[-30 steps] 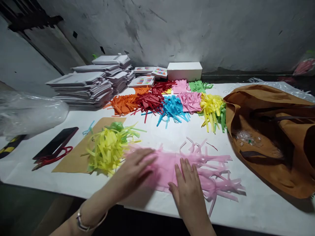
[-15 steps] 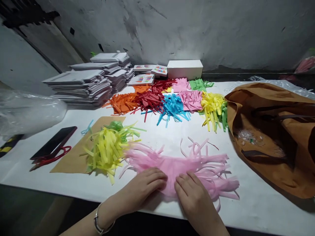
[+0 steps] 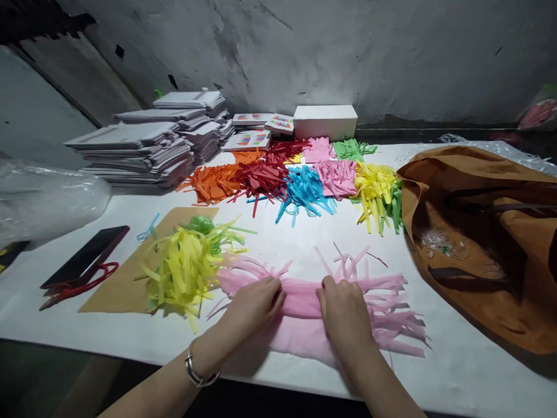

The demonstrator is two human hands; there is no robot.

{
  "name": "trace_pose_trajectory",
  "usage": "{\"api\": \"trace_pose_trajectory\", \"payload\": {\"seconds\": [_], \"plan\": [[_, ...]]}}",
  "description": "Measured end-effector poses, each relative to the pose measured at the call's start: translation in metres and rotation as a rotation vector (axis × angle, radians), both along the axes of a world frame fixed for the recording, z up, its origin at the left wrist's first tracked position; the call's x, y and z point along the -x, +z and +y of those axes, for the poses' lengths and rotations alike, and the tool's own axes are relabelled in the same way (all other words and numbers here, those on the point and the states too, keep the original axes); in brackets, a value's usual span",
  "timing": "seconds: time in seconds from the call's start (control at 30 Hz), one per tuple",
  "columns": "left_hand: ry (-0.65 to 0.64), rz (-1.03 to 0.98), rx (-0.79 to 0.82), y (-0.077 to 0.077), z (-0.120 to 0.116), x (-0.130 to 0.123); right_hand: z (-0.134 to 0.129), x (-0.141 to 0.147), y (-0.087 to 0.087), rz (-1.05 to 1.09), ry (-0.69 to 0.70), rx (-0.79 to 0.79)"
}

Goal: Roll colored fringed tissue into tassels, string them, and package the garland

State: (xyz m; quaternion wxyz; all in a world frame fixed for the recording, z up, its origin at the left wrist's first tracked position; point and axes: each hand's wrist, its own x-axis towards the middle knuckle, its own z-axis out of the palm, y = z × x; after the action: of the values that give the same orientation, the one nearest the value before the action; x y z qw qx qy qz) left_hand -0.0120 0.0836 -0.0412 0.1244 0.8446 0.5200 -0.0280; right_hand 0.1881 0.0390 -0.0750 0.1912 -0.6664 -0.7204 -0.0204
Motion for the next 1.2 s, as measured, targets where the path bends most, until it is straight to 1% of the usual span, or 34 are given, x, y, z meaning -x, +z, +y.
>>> {"api": "trace_pose_trajectory", "payload": {"seconds": [0.07, 0.1, 0.13, 0.17, 0.27, 0.3, 0.37, 0.4, 0.43, 0.53, 0.6, 0.67, 0.7, 0.77, 0.83, 0.93, 1.0, 1.1, 1.2], "plan": [[0.005, 0.016, -0.008, -0.002, 0.003, -0.003, 0.001, -0.002, 0.002, -0.028, -0.031, -0.043], [0.004, 0.019, -0.011, -0.003, 0.004, -0.003, 0.0, -0.002, 0.005, -0.029, -0.02, -0.082], [-0.001, 0.019, -0.013, -0.004, 0.006, -0.004, -0.003, -0.002, 0.007, -0.021, 0.031, -0.126], [-0.007, 0.016, -0.014, -0.004, 0.007, -0.004, -0.007, -0.002, 0.009, -0.007, 0.115, -0.161], [-0.015, 0.0, -0.015, -0.002, 0.01, -0.003, -0.015, 0.002, 0.011, -0.001, 0.403, -0.181], [-0.006, -0.003, -0.016, 0.0, 0.01, -0.002, -0.017, 0.004, 0.009, -0.021, 0.456, -0.179], [-0.006, -0.038, -0.066, 0.002, 0.007, 0.0, -0.017, 0.006, 0.006, -0.065, 0.48, -0.209], [-0.043, -0.077, -0.121, 0.002, 0.004, 0.001, -0.017, 0.007, 0.004, -0.073, 0.477, -0.237], [-0.107, -0.124, -0.191, 0.002, 0.001, 0.002, -0.017, 0.008, 0.003, -0.068, 0.472, -0.262], [-0.374, -0.241, -0.391, -0.007, -0.01, 0.006, -0.019, 0.008, 0.0, -0.035, 0.484, -0.285], [-0.489, -0.236, -0.432, -0.016, -0.014, 0.009, -0.021, 0.007, -0.001, -0.058, 0.527, -0.256], [-0.543, -0.218, -0.417, -0.025, -0.016, 0.015, -0.024, 0.003, -0.002, -0.084, 0.553, -0.216], [-0.547, -0.221, -0.396, -0.029, -0.016, 0.019, -0.025, 0.001, -0.003, -0.072, 0.541, -0.197], [-0.497, -0.257, -0.34, -0.032, -0.016, 0.026, -0.027, -0.003, -0.006, 0.011, 0.481, -0.157], [-0.385, -0.297, -0.276, -0.03, -0.016, 0.031, -0.026, -0.006, -0.007, 0.057, 0.383, -0.096], [-0.202, -0.247, -0.205, -0.021, -0.016, 0.03, -0.018, -0.006, -0.009, -0.01, 0.267, -0.034], [-0.125, -0.151, -0.197, -0.014, -0.014, 0.023, -0.009, -0.004, -0.009, -0.062, 0.23, -0.026], [-0.074, -0.009, -0.218, -0.008, -0.01, 0.012, 0.003, -0.001, -0.007, -0.11, 0.194, -0.028], [-0.086, 0.038, -0.233, -0.01, -0.006, 0.007, 0.007, 0.001, -0.002, -0.139, 0.129, -0.044]]}}
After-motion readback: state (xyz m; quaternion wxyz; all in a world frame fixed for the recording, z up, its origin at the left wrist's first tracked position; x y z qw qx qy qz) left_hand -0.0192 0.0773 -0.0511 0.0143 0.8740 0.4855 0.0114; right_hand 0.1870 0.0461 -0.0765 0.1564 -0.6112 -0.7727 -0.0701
